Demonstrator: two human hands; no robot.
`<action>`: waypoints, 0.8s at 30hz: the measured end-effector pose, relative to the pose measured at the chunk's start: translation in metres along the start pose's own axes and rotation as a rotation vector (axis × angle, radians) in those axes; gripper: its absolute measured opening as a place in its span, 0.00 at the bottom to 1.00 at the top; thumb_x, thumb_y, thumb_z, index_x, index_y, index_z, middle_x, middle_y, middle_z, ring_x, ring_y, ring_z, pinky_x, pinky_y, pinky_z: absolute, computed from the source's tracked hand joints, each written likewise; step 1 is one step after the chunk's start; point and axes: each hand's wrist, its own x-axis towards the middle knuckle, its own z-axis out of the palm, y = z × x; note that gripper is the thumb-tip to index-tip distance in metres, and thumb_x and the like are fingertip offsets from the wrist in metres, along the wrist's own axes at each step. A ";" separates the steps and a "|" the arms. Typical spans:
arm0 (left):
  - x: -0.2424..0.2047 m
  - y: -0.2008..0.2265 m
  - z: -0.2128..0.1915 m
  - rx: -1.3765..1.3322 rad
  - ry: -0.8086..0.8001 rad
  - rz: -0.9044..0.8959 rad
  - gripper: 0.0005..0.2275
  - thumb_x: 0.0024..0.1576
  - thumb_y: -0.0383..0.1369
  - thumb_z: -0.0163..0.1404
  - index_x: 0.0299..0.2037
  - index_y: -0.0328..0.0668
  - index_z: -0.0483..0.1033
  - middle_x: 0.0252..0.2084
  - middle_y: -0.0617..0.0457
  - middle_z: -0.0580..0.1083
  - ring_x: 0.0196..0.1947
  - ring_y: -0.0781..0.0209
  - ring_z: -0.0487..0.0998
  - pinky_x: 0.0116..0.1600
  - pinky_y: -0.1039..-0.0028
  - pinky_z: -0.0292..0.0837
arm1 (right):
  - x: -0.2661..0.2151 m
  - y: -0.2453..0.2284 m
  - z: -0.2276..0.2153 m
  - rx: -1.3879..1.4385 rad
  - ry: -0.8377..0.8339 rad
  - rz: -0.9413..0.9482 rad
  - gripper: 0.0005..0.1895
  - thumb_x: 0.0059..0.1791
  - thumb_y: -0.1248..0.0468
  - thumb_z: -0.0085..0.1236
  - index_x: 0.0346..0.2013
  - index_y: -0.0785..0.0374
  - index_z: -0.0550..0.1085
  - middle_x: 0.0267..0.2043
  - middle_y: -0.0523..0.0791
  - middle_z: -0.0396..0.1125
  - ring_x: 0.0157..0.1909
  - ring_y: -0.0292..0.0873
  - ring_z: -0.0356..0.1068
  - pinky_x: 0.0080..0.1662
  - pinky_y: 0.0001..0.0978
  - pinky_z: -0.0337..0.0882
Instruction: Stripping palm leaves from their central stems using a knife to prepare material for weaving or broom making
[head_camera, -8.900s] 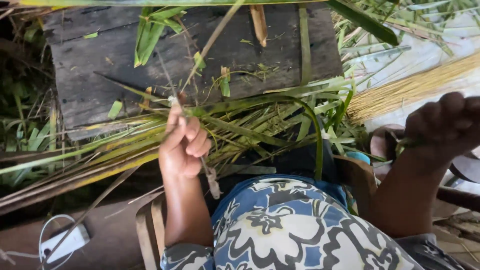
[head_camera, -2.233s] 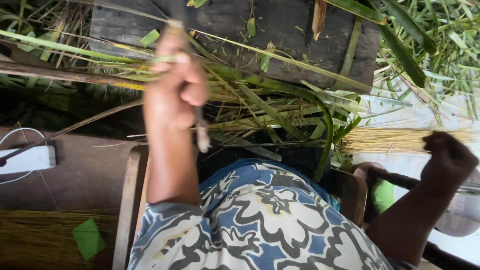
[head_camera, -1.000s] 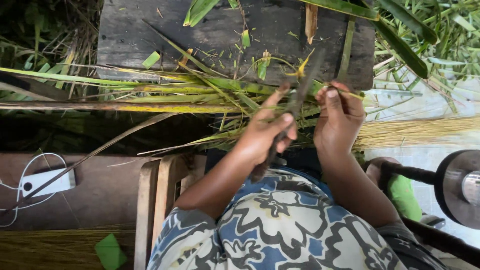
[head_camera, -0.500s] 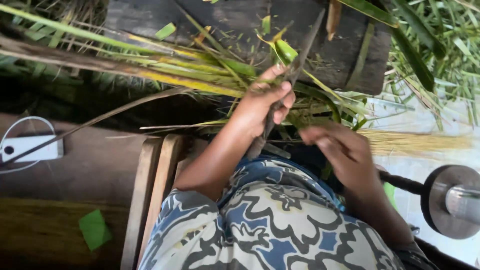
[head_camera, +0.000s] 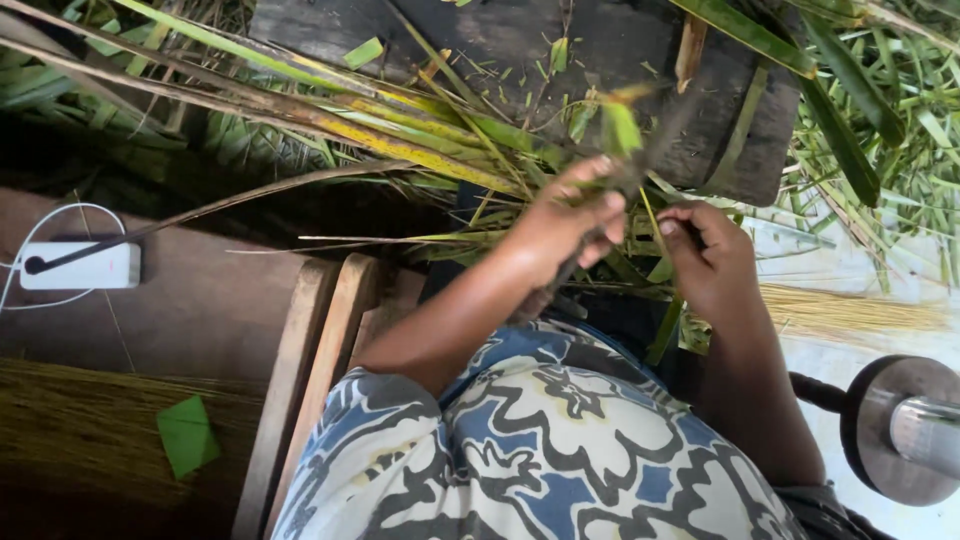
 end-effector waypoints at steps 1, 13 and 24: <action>0.000 -0.009 0.004 -0.061 0.001 -0.002 0.17 0.58 0.24 0.43 0.57 0.35 0.57 0.18 0.39 0.68 0.07 0.63 0.65 0.11 0.80 0.60 | -0.002 -0.002 0.001 0.128 -0.001 0.096 0.06 0.52 0.71 0.46 0.40 0.73 0.69 0.30 0.54 0.65 0.34 0.50 0.65 0.36 0.39 0.65; -0.010 0.012 0.010 0.207 -0.178 -0.105 0.21 0.59 0.25 0.42 0.63 0.42 0.53 0.22 0.39 0.72 0.09 0.65 0.68 0.12 0.82 0.62 | -0.015 0.005 0.006 0.403 0.038 0.278 0.06 0.51 0.70 0.49 0.37 0.73 0.68 0.28 0.52 0.63 0.27 0.39 0.64 0.27 0.29 0.65; -0.004 0.009 -0.002 0.071 -0.235 -0.222 0.20 0.59 0.27 0.41 0.62 0.43 0.56 0.23 0.39 0.72 0.10 0.68 0.67 0.13 0.84 0.61 | -0.024 -0.014 0.000 0.300 0.101 0.292 0.04 0.50 0.71 0.52 0.37 0.70 0.73 0.21 0.52 0.64 0.24 0.36 0.62 0.29 0.26 0.61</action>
